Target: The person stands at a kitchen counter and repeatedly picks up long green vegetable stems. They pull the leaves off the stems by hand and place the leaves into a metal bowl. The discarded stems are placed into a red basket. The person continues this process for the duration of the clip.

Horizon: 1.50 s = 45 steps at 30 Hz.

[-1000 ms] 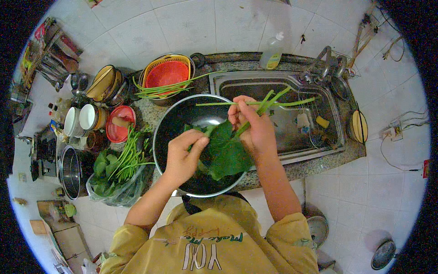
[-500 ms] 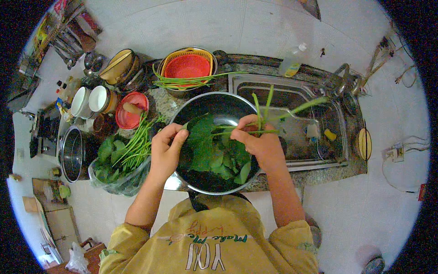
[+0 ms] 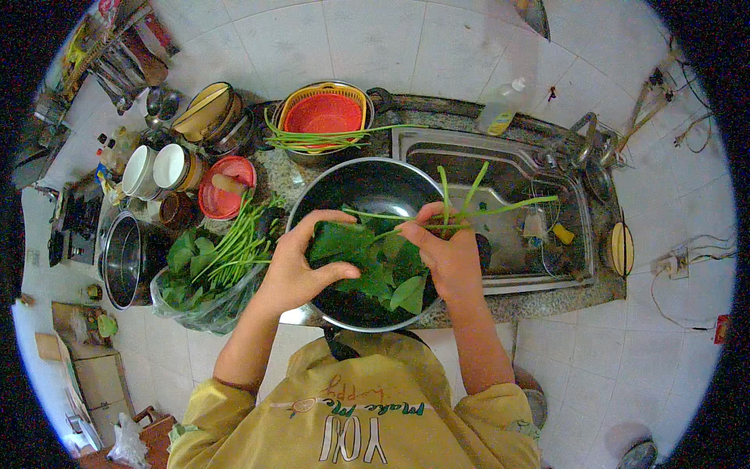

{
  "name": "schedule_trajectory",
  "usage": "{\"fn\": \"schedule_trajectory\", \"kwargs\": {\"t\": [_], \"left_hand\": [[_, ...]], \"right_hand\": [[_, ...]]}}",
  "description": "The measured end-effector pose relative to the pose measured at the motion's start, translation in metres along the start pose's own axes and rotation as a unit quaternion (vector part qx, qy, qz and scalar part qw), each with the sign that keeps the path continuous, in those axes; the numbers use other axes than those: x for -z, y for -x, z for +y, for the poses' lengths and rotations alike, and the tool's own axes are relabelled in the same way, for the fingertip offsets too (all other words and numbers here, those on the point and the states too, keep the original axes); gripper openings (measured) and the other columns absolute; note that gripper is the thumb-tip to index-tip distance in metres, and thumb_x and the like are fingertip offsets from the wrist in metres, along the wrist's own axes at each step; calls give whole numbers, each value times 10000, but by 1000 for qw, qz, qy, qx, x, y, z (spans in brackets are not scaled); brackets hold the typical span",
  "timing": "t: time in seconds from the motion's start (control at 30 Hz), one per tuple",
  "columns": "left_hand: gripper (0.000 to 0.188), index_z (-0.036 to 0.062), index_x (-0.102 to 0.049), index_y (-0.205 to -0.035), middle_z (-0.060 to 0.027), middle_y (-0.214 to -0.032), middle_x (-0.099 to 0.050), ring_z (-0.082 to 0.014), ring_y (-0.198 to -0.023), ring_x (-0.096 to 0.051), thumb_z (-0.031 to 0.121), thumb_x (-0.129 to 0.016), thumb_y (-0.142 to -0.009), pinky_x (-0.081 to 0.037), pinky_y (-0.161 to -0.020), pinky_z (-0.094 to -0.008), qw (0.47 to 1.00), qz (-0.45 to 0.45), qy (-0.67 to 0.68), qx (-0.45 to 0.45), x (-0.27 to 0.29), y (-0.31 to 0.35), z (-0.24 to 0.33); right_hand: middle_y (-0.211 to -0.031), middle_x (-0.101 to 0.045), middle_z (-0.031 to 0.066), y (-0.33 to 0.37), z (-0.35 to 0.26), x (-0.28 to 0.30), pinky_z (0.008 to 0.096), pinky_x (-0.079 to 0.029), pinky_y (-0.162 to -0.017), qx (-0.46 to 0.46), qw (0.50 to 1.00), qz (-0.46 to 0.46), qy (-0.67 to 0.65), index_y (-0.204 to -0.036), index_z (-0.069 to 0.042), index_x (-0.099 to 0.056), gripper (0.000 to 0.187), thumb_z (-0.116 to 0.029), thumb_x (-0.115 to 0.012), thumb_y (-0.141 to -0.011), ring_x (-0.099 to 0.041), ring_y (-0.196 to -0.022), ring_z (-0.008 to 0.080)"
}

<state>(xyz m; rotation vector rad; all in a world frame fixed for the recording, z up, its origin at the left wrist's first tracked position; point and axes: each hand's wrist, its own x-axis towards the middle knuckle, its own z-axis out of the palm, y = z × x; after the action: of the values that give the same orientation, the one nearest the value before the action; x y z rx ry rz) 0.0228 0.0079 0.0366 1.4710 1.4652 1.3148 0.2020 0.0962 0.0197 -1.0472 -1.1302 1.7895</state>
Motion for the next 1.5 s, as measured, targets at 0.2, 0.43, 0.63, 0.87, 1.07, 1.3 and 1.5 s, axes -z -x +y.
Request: {"fn": "schedule_trajectory", "kwargs": {"t": [0.2,0.43,0.63,0.87,1.07,1.3,1.5], "left_hand": [[87,8,-639,-762,-45,-765,-627,-102,-715,-572,14,-646,-676,-444,-674,-235,993,-4,100,69,-4,-3,-8],[77,-11,-631,-774,-24,-714,-622,-71,-645,-550,56,-634,-735,-446,-596,-221,974,21,194,112,-10,0,-17],[280,-7,-633,-775,-31,-714,-614,-57,-637,-538,259,-567,-829,-432,-567,-205,960,-9,192,203,-5,-1,-39],[314,14,-568,-952,-87,-909,-607,-143,-801,-584,307,-512,-854,-463,-722,-275,873,5,383,303,-4,-3,-11],[231,12,-568,-982,-73,-930,-614,-145,-830,-581,191,-503,-852,-457,-762,-282,898,-1,378,225,-8,-1,-18],[192,7,-568,-960,-65,-905,-618,-143,-814,-580,124,-567,-808,-456,-759,-283,917,7,342,205,-8,0,-17],[222,18,-561,-964,-65,-900,-616,-143,-774,-586,89,-621,-762,-471,-720,-282,929,-4,311,199,-10,0,-17]], "right_hand": [[-719,-587,9,2,9,-1,217,-434,-595,54,995,5,82,-772,-68,-544,186,-65,-695,-663,-545,-642,93],[-718,-581,-4,7,7,-4,222,-433,-619,46,994,10,94,-773,-73,-549,223,-97,-725,-639,-545,-659,90],[-707,-578,-5,7,7,-4,222,-429,-616,56,993,21,102,-760,-74,-554,218,-99,-729,-634,-540,-658,89],[-682,-569,-8,1,5,-1,210,-421,-599,96,990,48,94,-736,-73,-558,194,-74,-723,-633,-528,-640,83],[-685,-567,-10,2,-2,2,204,-420,-597,65,989,44,123,-732,-75,-556,182,-54,-713,-643,-526,-638,77],[-674,-557,-13,5,1,-3,206,-415,-579,59,993,41,95,-736,-71,-552,171,-46,-702,-656,-518,-621,77],[-687,-567,-7,7,-1,-4,207,-418,-586,67,990,47,113,-737,-71,-549,180,-53,-707,-652,-526,-639,84]]}}
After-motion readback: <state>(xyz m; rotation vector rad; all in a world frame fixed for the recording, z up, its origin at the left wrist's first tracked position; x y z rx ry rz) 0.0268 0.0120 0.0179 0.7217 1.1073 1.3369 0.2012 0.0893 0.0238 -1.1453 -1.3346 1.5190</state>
